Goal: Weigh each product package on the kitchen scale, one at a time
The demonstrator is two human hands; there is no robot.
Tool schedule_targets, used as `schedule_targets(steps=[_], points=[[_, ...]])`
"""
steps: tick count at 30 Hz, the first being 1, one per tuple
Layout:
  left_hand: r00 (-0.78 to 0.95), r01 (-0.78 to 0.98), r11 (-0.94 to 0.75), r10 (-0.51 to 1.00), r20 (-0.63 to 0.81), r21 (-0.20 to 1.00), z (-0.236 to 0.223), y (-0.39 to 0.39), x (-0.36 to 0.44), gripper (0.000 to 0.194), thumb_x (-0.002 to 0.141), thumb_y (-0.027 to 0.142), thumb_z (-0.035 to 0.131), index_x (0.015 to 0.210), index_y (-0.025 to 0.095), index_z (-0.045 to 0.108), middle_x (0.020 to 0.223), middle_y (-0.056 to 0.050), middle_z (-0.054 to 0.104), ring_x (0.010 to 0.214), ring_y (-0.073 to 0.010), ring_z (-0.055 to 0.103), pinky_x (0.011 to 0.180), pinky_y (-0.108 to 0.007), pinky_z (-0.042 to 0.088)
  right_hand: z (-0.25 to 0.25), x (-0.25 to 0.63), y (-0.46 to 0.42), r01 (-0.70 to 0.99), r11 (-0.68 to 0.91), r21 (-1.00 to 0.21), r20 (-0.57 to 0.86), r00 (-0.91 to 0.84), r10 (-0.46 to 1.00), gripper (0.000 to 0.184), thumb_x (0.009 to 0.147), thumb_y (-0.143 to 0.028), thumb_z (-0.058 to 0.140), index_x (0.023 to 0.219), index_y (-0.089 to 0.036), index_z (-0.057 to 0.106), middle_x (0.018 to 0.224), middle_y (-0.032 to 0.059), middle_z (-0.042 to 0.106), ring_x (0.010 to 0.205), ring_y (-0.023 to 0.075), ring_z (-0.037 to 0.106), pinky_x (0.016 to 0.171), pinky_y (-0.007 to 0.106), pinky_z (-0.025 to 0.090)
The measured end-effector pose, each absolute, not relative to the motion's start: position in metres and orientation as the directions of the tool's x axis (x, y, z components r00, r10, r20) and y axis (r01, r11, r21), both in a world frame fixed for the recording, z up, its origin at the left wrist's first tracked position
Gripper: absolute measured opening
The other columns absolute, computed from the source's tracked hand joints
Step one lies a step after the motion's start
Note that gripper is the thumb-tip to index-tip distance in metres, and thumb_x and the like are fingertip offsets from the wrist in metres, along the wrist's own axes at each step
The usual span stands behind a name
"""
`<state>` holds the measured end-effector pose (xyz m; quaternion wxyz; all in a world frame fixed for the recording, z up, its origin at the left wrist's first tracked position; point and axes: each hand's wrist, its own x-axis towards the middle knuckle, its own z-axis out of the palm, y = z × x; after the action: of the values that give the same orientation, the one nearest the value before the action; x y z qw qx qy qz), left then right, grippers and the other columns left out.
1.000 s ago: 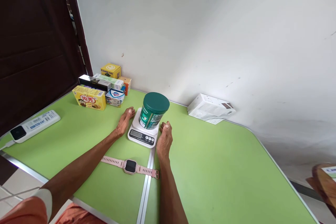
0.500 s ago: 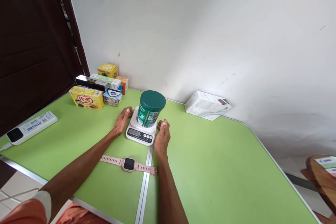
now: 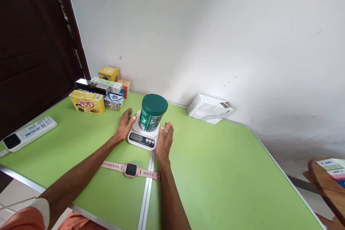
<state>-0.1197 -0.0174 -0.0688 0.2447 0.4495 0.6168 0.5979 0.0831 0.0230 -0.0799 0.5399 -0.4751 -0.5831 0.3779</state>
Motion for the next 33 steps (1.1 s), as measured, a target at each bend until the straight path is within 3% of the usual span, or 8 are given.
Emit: schedule_targets(steps=[3,5,7,12,17,20,26,33], points=[[-0.380,0.382,-0.219,0.848,0.369,0.898,-0.050,-0.018,-0.112,0.114,0.085,0.078,0.081,0.171,0.020,0.035,0.181,-0.025,0.038,0.173,-0.0430,0.032,0.140,-0.064,0.028,-0.076,0.075,0.022,0.286,0.408,-0.867,0.430,0.015,0.903,0.104,0.088,-0.074,0.074,0.169,-0.019,0.039,0.172,0.0241,0.047,0.163,0.0405,0.042,0.134,0.064,0.034],[-0.317,0.444,-0.262,0.849,0.424,0.857,-0.038,-0.014,-0.106,0.124,0.077,0.073,0.090,0.172,0.020,0.031,0.180,-0.026,0.038,0.173,-0.0446,0.032,0.141,-0.065,0.026,-0.075,0.067,0.023,0.348,0.466,-0.813,0.489,-0.024,0.872,0.111,0.082,-0.067,0.081,0.169,-0.015,0.036,0.171,0.0269,0.048,0.162,0.0426,0.042,0.134,0.066,0.034],[-0.289,0.466,-0.264,0.857,0.427,0.844,-0.029,-0.008,-0.100,0.128,0.072,0.069,0.095,0.171,0.018,0.031,0.177,-0.028,0.042,0.170,-0.0467,0.036,0.139,-0.066,0.029,-0.076,0.057,0.026,0.383,0.486,-0.785,0.512,-0.040,0.858,0.106,0.083,-0.061,0.078,0.168,-0.014,0.036,0.167,0.0285,0.051,0.158,0.0432,0.047,0.132,0.067,0.037],[-0.261,0.472,-0.224,0.889,0.378,0.852,-0.021,0.006,-0.092,0.114,0.070,0.063,0.095,0.161,0.019,0.042,0.164,-0.025,0.056,0.155,-0.0465,0.056,0.127,-0.064,0.047,-0.078,0.041,0.033,0.441,0.471,-0.764,0.517,-0.017,0.856,0.090,0.086,-0.047,0.069,0.164,-0.014,0.039,0.157,0.0286,0.059,0.148,0.0440,0.057,0.126,0.070,0.044],[-0.310,0.535,-0.162,0.875,0.371,0.829,-0.016,0.008,-0.086,0.094,0.067,0.052,0.096,0.145,0.022,0.053,0.143,-0.019,0.069,0.136,-0.0432,0.069,0.113,-0.060,0.059,-0.072,0.038,0.036,0.393,0.446,-0.804,0.498,0.034,0.867,0.082,0.083,-0.040,0.068,0.159,-0.019,0.045,0.148,0.0241,0.064,0.141,0.0430,0.060,0.120,0.066,0.050],[-0.280,0.544,-0.201,0.872,0.402,0.814,-0.008,0.007,-0.072,0.093,0.065,0.045,0.096,0.145,0.025,0.053,0.140,-0.015,0.071,0.131,-0.0414,0.071,0.110,-0.058,0.061,-0.062,0.052,0.035,0.348,0.418,-0.839,0.471,0.081,0.879,0.081,0.078,-0.044,0.075,0.151,-0.020,0.049,0.138,0.0217,0.067,0.132,0.0429,0.064,0.112,0.064,0.055],[-0.059,0.436,-0.303,0.930,0.363,0.848,0.003,0.017,-0.003,0.106,0.064,0.044,0.098,0.155,0.022,0.049,0.149,-0.018,0.066,0.136,-0.0415,0.069,0.112,-0.056,0.062,-0.042,0.130,0.023,0.368,0.303,-0.879,0.402,0.233,0.885,0.083,0.066,-0.058,0.085,0.134,-0.020,0.055,0.124,0.0165,0.070,0.112,0.0391,0.069,0.098,0.057,0.059],[0.140,0.318,-0.239,0.969,0.203,0.917,-0.016,0.038,0.092,0.101,0.062,0.034,0.100,0.150,0.022,0.052,0.150,-0.017,0.065,0.142,-0.0420,0.064,0.120,-0.057,0.056,-0.057,0.233,0.019,0.487,0.131,-0.864,0.349,0.390,0.852,0.061,0.065,-0.055,0.071,0.118,-0.028,0.055,0.107,0.0100,0.069,0.100,0.0396,0.068,0.092,0.059,0.057]])
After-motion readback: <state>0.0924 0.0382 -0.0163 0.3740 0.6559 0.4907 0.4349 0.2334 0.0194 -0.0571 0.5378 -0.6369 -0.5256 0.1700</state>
